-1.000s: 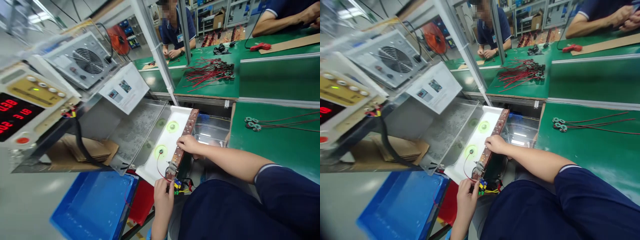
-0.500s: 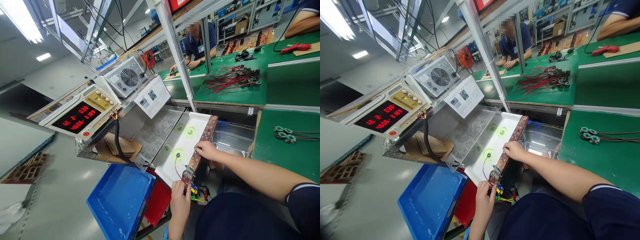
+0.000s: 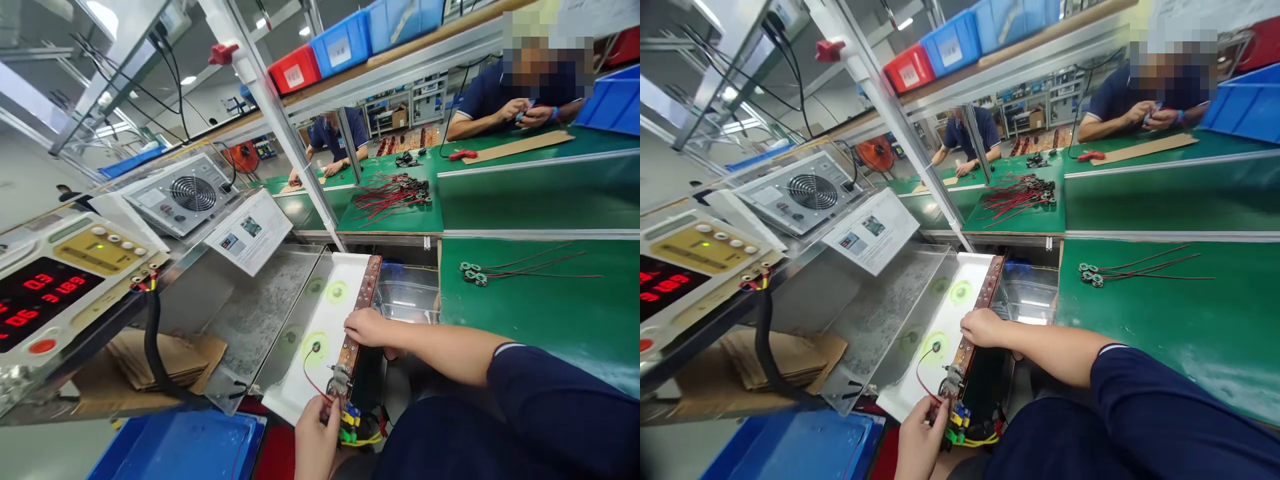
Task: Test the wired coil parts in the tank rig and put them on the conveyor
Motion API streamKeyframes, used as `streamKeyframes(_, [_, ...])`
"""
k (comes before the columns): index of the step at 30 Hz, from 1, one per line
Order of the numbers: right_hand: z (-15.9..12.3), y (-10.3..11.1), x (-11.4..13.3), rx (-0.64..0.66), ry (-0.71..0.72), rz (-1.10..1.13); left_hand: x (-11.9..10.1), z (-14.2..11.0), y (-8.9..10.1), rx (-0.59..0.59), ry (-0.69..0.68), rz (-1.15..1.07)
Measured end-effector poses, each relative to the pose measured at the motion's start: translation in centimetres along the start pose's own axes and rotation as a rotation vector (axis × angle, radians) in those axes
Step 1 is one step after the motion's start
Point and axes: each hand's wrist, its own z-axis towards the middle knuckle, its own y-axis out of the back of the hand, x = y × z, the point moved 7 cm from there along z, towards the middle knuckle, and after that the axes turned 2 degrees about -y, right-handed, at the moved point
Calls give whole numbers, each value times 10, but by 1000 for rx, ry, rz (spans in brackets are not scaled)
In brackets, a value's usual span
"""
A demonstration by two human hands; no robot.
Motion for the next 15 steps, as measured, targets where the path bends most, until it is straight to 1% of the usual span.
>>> streamKeyframes(1, [3, -1, 8, 10, 38, -42, 11, 6, 3, -35, 83, -38])
streamKeyframes(3, [15, -6, 26, 32, 90, -107, 30, 17, 11, -142, 241, -75])
streamKeyframes(5, [34, -19, 43, 102, 118, -176, 42, 26, 18, -246, 327, -55])
streamKeyframes(7, [56, -39, 57, 222, 129, -254, 48, 32, 20, -279, 339, -26])
streamKeyframes(10, [82, -67, 70, 392, 135, -341, 54, 32, 17, -267, 333, -45])
streamKeyframes(13, [98, -88, 75, 475, 141, -370, 61, 27, 15, -306, 345, -61])
streamKeyframes(15, [105, -99, 75, 488, 116, -359, 63, 26, 14, -327, 325, -50])
